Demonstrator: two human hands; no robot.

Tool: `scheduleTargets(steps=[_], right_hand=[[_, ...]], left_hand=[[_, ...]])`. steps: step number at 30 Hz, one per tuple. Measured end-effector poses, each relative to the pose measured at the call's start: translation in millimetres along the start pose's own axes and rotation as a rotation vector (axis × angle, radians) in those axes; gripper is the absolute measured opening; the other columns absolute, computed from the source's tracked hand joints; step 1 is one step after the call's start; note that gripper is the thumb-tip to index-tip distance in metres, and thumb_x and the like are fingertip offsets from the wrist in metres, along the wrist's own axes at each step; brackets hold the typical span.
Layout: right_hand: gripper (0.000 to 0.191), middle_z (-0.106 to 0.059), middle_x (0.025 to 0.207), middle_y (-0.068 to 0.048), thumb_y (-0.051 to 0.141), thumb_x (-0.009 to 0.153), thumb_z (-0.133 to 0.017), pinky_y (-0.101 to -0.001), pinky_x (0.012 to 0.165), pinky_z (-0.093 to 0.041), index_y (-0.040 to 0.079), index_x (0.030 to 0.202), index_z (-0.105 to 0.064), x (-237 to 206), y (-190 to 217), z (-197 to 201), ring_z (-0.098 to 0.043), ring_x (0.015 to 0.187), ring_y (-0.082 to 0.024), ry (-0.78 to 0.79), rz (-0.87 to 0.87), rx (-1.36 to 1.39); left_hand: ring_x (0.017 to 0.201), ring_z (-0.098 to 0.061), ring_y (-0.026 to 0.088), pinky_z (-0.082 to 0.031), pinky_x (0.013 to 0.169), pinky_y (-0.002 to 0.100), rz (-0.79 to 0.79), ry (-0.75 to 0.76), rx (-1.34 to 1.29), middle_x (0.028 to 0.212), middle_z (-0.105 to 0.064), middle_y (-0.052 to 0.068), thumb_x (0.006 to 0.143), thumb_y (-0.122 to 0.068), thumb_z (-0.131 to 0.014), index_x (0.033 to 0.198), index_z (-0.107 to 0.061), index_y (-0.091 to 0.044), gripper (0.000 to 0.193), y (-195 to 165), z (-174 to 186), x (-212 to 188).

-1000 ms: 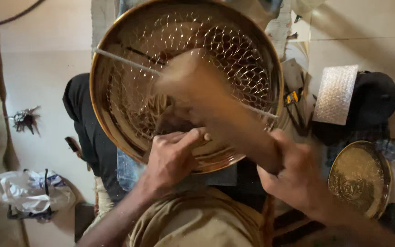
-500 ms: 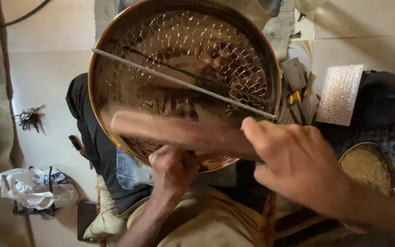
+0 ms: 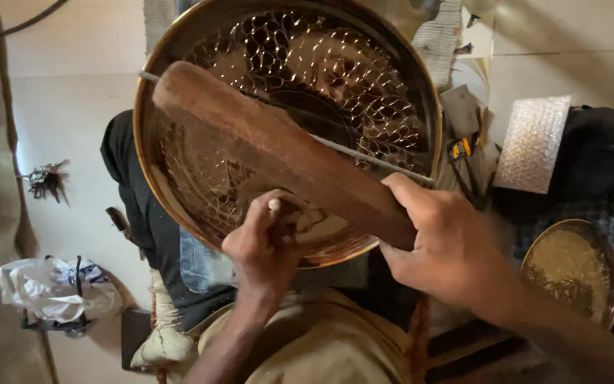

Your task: The person is hammering a metal plate with a wooden mallet. They hold a small metal tool in their left hand and repeatedly strike it with the mallet in their right hand to shape the plate.

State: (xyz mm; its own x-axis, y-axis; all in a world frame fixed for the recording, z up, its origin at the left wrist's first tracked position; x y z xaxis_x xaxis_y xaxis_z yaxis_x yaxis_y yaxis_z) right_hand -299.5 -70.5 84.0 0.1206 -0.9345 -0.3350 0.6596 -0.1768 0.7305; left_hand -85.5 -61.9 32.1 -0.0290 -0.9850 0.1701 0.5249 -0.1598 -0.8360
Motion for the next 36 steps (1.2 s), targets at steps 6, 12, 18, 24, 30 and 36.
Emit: scheduleTargets(steps=[6, 12, 18, 24, 30, 36], right_hand=[[0.047, -0.069, 0.074, -0.016, 0.013, 0.065, -0.075, -0.0411, 0.056, -0.051, 0.003, 0.109, -0.062, 5, 10, 6, -0.071, 0.06, -0.029, 0.028, 0.108, -0.06], [0.048, -0.069, 0.069, -0.004, 0.02, 0.071, -0.075, -0.036, 0.057, -0.052, 0.01, 0.116, -0.062, 7, 25, 6, -0.066, 0.057, -0.018, 0.207, -0.071, -0.077], [0.035, -0.062, 0.076, -0.003, 0.011, 0.082, -0.068, -0.0372, 0.053, -0.048, 0.009, 0.114, -0.055, 13, 44, 5, -0.06, 0.063, -0.02, 0.203, 0.126, -0.487], [0.042, -0.064, 0.074, -0.011, 0.01, 0.068, -0.073, -0.0429, 0.048, -0.052, 0.004, 0.105, -0.055, 1, 23, 0, -0.066, 0.056, -0.027, 0.137, 0.217, -0.454], [0.045, -0.068, 0.073, -0.016, 0.011, 0.064, -0.078, -0.0449, 0.053, -0.053, 0.004, 0.105, -0.059, -12, 7, 3, -0.07, 0.06, -0.031, 0.001, 0.134, -0.315], [0.054, -0.071, 0.074, -0.018, 0.013, 0.066, -0.084, -0.0443, 0.062, -0.053, 0.005, 0.115, -0.064, -50, -60, -31, -0.071, 0.068, -0.033, -0.159, -0.17, -0.232]], left_hand=[[0.078, -0.077, 0.018, -0.061, 0.071, 0.028, -0.055, -0.023, 0.047, 0.095, -0.076, 0.009, 0.079, 0.014, -0.06, 0.118, -0.062, -0.003, 0.042, -6, 0, 0], [0.067, -0.07, 0.022, -0.055, 0.062, 0.032, -0.082, -0.063, 0.082, 0.082, -0.069, 0.011, 0.083, 0.014, -0.061, 0.105, -0.063, -0.004, 0.029, -4, 2, -2], [0.058, -0.063, 0.023, -0.052, 0.057, 0.033, -0.09, 0.02, 0.11, 0.071, -0.063, 0.009, 0.075, 0.01, -0.06, 0.098, -0.067, -0.008, 0.031, -3, -2, -2], [0.055, -0.061, 0.027, -0.05, 0.055, 0.038, -0.154, 0.159, 0.073, 0.064, -0.06, 0.008, 0.067, 0.005, -0.065, 0.092, -0.063, -0.004, 0.027, -1, -9, 0], [0.064, -0.062, 0.032, -0.05, 0.06, 0.045, -0.333, 0.379, 0.13, 0.072, -0.06, 0.011, 0.069, 0.002, -0.068, 0.087, -0.055, -0.009, 0.025, -6, -19, 8], [0.069, -0.07, 0.023, -0.06, 0.063, 0.039, -0.428, 0.829, 0.217, 0.091, -0.073, 0.01, 0.077, 0.0, -0.069, 0.112, -0.064, -0.007, 0.036, -13, -46, 25]])
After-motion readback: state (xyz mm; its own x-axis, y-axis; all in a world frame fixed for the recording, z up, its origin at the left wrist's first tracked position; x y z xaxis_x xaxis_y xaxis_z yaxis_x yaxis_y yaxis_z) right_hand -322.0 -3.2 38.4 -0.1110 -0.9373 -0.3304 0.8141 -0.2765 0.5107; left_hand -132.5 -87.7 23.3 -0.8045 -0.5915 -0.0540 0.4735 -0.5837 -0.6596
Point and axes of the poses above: each hand's wrist, its own x-axis towards the middle knuckle, its own z-axis out of the back of the hand, y = z × x, the point moved 9 cm from there along x, towards the middle knuckle
